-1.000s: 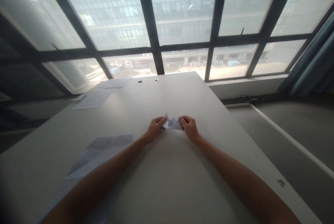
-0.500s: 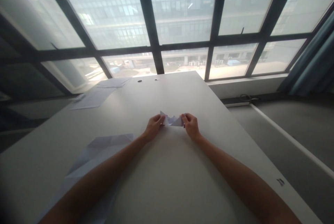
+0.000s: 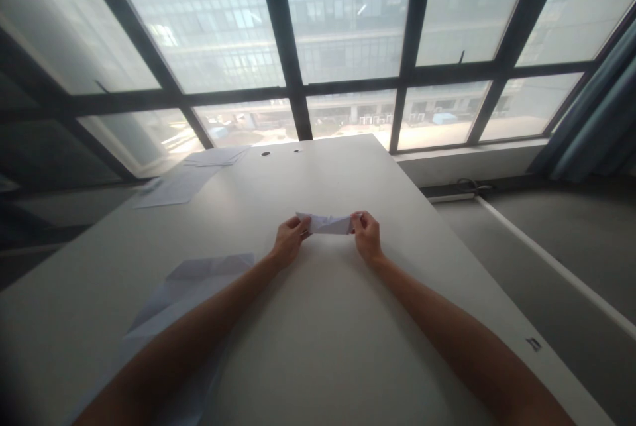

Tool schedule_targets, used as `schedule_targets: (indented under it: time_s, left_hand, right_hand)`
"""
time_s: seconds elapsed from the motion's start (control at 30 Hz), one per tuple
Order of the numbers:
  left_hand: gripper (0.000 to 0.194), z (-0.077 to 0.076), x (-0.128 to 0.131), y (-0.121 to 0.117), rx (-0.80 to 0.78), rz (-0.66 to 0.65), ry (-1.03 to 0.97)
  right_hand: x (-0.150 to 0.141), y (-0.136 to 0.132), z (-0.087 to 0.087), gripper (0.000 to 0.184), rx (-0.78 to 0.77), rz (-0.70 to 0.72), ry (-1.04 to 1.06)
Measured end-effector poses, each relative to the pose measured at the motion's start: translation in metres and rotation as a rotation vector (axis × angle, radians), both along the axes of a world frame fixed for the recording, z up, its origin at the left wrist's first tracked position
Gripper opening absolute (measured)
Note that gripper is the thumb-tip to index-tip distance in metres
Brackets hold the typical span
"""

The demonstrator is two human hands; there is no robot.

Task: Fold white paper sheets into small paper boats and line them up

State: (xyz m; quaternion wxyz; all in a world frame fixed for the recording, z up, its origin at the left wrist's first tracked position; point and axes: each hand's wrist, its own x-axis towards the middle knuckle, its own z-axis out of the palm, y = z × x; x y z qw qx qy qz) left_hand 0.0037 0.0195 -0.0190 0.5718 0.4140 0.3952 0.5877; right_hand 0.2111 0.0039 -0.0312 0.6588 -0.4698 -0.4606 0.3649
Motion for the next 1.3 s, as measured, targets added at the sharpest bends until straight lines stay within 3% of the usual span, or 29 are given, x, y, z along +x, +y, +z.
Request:
schedule_targets:
  time_s: [0.2,0.43,0.53,0.67,0.73,0.97,1.13,1.3]
  left_hand:
    - [0.042,-0.004,0.000,0.003,-0.003,0.082,-0.009]
    - [0.040,-0.002,0.000,0.002,0.015,0.123,-0.073]
    - [0.045,0.001,0.000,0.000,0.013,0.020,-0.121]
    - [0.077,0.003,0.002,-0.005,-0.050,-0.200,-0.209]
    - [0.084,0.002,0.003,-0.005,-0.077,-0.247,-0.216]
    - [0.054,0.000,0.002,-0.001,-0.083,-0.099,-0.179]
    - [0.048,0.002,0.006,-0.006,-0.003,0.006,-0.047]
    - [0.045,0.006,0.010,-0.016,0.133,-0.082,0.126]
  right_hand:
    - [0.003,0.006,-0.008,0.034,-0.015,-0.084,-0.046]
    - [0.002,0.004,-0.007,0.039,-0.015,-0.067,0.020]
    - [0.002,0.004,-0.006,0.040,0.002,-0.050,0.045]
    - [0.002,0.002,-0.004,0.039,0.022,-0.031,0.054]
    - [0.001,0.001,-0.002,0.038,0.022,-0.015,0.048]
    - [-0.003,-0.009,0.007,0.028,0.001,0.117,-0.045]
    - [-0.004,-0.012,0.010,0.030,-0.039,0.235,-0.185]
    - [-0.003,-0.015,0.013,0.040,-0.086,0.468,-0.242]
